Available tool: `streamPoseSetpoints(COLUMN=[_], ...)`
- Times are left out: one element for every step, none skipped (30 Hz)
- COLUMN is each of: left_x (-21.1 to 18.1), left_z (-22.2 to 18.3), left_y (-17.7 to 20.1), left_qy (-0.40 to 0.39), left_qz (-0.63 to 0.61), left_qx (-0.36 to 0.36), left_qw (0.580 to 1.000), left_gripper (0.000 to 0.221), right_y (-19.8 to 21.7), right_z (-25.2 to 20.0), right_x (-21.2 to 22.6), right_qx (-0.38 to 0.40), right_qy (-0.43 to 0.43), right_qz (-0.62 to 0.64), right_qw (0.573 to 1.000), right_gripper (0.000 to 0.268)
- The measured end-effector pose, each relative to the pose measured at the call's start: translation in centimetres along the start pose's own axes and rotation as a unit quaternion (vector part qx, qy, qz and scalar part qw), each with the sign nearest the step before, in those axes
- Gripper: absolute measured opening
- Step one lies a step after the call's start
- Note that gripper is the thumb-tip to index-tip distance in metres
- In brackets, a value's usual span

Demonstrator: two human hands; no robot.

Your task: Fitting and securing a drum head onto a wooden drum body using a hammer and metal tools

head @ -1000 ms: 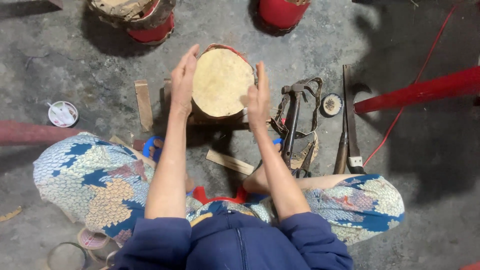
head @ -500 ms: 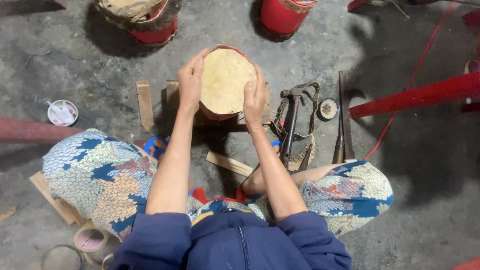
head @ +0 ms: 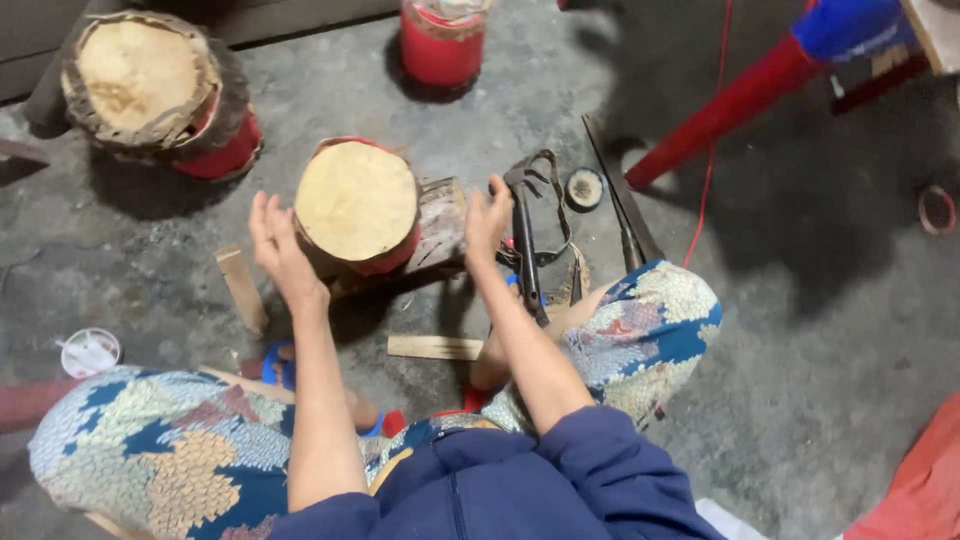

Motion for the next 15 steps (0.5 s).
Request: streamPoseSetpoints(left_x=[-0.4,-0.8,-1.1,-0.7,-0.3,-0.2,-0.3,-0.5,-0.8,-0.4,-0.2,0.0,0.6,1.1,1.5], left_z=[-0.3,-0.7,-1.0,-1.0,-0.9,-0.3,-0.2,-0.2,-0.3,-0.1,0.2,0.4,0.3,0.5,0.8], left_y=[-0.2,0.4,1.0,1.3,1.5,1.6,1.6,1.8,1.9,1.7,1.6,1.4,1.3,1.1,1.0], left_qy=[-0.001,0.0,0.0,0.004,0.011,0.015,0.015,0.002,-0.01,-0.01,-0.023,-0.037,-0.037,-0.036,-0.036], left_qz=[0.002,-0.002,-0.006,0.0,0.014,0.025,0.027,0.042,0.058,0.059,0.061,0.061,0.062,0.061,0.061], left_qx=[0.009,-0.002,-0.013,-0.011,-0.011,-0.014,-0.015,-0.029,-0.043,-0.04,-0.045,-0.048,-0.043,-0.044,-0.045], left_qw=[1.0,1.0,1.0,1.0,1.0,0.999,0.999,0.999,0.997,0.997,0.997,0.996,0.996,0.996,0.996], left_gripper=[0.044,0.043,0.041,0.041,0.041,0.04,0.04,0.037,0.035,0.035,0.033,0.031,0.031,0.029,0.027], right_y=[2.0,4.1,6.2,8.7,11.5,13.9,14.3,14.5,14.6,14.6,14.7,14.8,15.1,14.8,14.4], right_z=[0.9,1.4,1.8,1.4,0.9,1.0,0.4,-0.4,-1.4,-1.3,-1.2,-1.1,-1.5,-1.4,-1.3], right_x=[-3.0,-5.7,-8.4,-13.2,-19.0,-24.4,-24.9,-26.6,-28.2,-27.5,-26.8,-26.1,-25.2,-24.2,-23.1], right_qx=[-0.009,-0.035,-0.061,-0.059,-0.056,-0.051,-0.049,0.01,0.069,0.067,0.066,0.063,0.059,0.066,0.072], right_qy=[-0.004,0.006,0.014,0.007,-0.067,-0.135,-0.136,-0.183,-0.228,-0.232,-0.24,-0.248,-0.252,-0.25,-0.247], right_qz=[0.0,-0.116,-0.229,-0.232,-0.33,-0.42,-0.42,-0.413,-0.404,-0.404,-0.388,-0.373,-0.373,-0.373,-0.373], right_qw=[1.0,0.993,0.971,0.971,0.94,0.896,0.896,0.892,0.883,0.882,0.887,0.892,0.891,0.891,0.892], right_gripper=[0.047,0.057,0.07,0.07,0.075,0.083,0.083,0.073,0.064,0.064,0.057,0.05,0.05,0.05,0.05])
Point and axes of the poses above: each hand's wrist, its own z-axis towards the middle knuckle, its own y-axis out of the back of the hand, x = y × z, the point moved 9 cm from there along z, towards the middle knuckle, and after that the axes turned 15 degrees about z, right-handed, at the moved point
